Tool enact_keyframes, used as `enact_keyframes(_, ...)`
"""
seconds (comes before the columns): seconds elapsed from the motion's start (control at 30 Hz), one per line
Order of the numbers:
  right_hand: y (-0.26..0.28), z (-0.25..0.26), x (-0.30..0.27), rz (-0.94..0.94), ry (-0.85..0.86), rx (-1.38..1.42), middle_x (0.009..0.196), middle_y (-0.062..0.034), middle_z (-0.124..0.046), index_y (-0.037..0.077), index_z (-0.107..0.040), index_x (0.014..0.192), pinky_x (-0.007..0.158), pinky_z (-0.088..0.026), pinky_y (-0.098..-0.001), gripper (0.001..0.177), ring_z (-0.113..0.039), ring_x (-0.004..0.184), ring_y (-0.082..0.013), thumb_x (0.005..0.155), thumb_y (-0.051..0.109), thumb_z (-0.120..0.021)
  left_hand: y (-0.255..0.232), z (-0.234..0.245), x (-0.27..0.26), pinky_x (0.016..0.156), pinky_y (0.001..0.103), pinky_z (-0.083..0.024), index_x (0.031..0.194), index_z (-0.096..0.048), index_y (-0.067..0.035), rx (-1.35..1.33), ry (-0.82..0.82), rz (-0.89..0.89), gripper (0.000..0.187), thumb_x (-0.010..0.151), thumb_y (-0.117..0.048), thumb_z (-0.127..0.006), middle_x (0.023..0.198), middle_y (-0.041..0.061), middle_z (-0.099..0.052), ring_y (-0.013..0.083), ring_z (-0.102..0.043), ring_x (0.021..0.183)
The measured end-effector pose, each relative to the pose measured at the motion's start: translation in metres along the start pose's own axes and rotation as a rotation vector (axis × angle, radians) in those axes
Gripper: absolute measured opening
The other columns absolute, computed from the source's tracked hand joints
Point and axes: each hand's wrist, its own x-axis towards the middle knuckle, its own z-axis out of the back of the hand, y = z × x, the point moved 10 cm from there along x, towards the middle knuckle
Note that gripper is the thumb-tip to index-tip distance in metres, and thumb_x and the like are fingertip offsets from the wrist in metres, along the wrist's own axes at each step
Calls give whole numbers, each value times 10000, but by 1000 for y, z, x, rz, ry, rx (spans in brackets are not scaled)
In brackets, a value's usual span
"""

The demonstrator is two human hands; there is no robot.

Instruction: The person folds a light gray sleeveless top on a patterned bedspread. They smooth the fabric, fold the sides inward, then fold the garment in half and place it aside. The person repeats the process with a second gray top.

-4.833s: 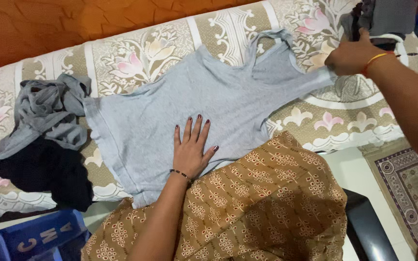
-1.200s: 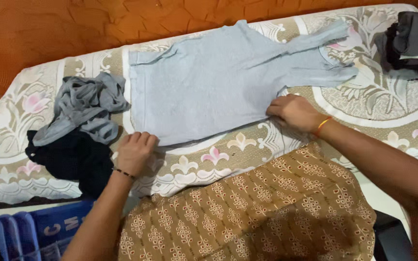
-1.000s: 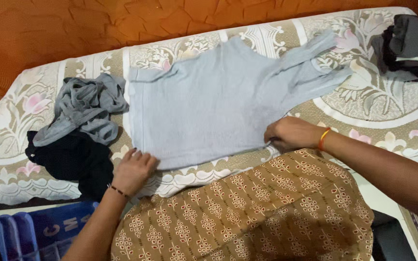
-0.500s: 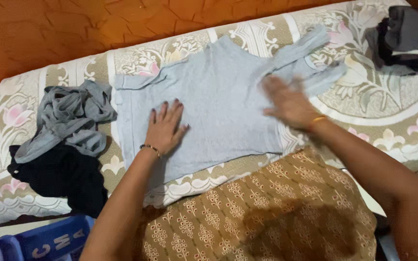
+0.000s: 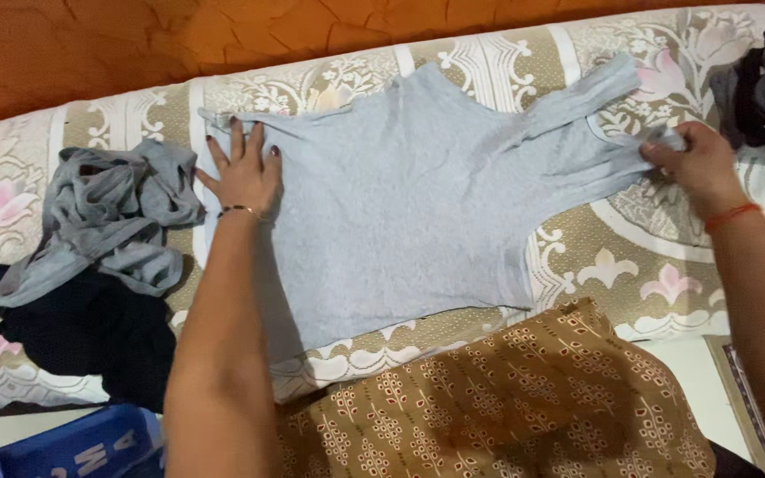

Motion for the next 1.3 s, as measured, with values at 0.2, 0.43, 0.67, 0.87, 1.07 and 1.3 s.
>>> enact_keyframes(0.2, -9, 30, -30, -260, -96, 0, 947, -150, -674, -20, -584, 1184, 650, -545, -374, 371, -658, 802, -253, 936, 141, -810, -6, 25, -12, 1106, 792, -55, 1589, -310, -323, 32, 48, 21, 736, 927, -568, -519, 1695, 152, 13, 546, -26, 1497)
enact_keyframes(0.43, 70, 8, -13, 112, -23, -914, 1102, -289, -702, -26, -631, 1317, 839, -534, -484, 671, -682, 981, -430, 822, 344, -893, -69, 26, -59, 1230, 682, -177, 1514, -490, 12, 168, -418, -332, 577, 1001, -233, -588, 1618, 287, -353, 484, -313, 1514)
enact_keyframes(0.67, 81, -24, 103, 388, -148, -381, 1218, -229, -702, -25, -664, 1316, 946, -515, -446, 404, -669, 1128, -367, 1039, 262, -728, -77, 23, -72, 1230, 546, -280, 1403, -555, 69, -25, -404, -465, 462, 1002, -162, -558, 1477, 260, -527, 420, -446, 1416)
enact_keyframes(0.87, 18, -41, 159, 290, -188, -710, 1056, -280, -711, -10, -760, 1038, 899, -513, -521, 340, -656, 1018, -452, 964, 315, -824, -83, 21, -77, 1247, 535, -291, 1404, -554, 64, 28, -453, -513, 449, 1005, -141, -532, 1497, 249, -520, 426, -416, 1466)
enact_keyframes(1.07, 8, -6, 133, 397, -391, -534, 1098, -284, -690, -2, -698, 1157, 848, -515, -535, 349, -644, 1000, -492, 919, 242, -774, -70, 8, -64, 1255, 536, -245, 1521, -456, 52, -64, -319, -422, 557, 1036, -219, -502, 1610, 246, -408, 428, -325, 1522)
enact_keyframes(1.3, 104, -69, 108, 653, -580, -1002, 1163, -206, -687, 66, -680, 1200, 940, -420, -637, 460, -646, 1104, -428, 754, 175, -659, -63, -4, -47, 1195, 697, -23, 1614, -354, -124, 59, -137, -305, 701, 987, -408, -488, 1694, 191, -238, 472, -120, 1546)
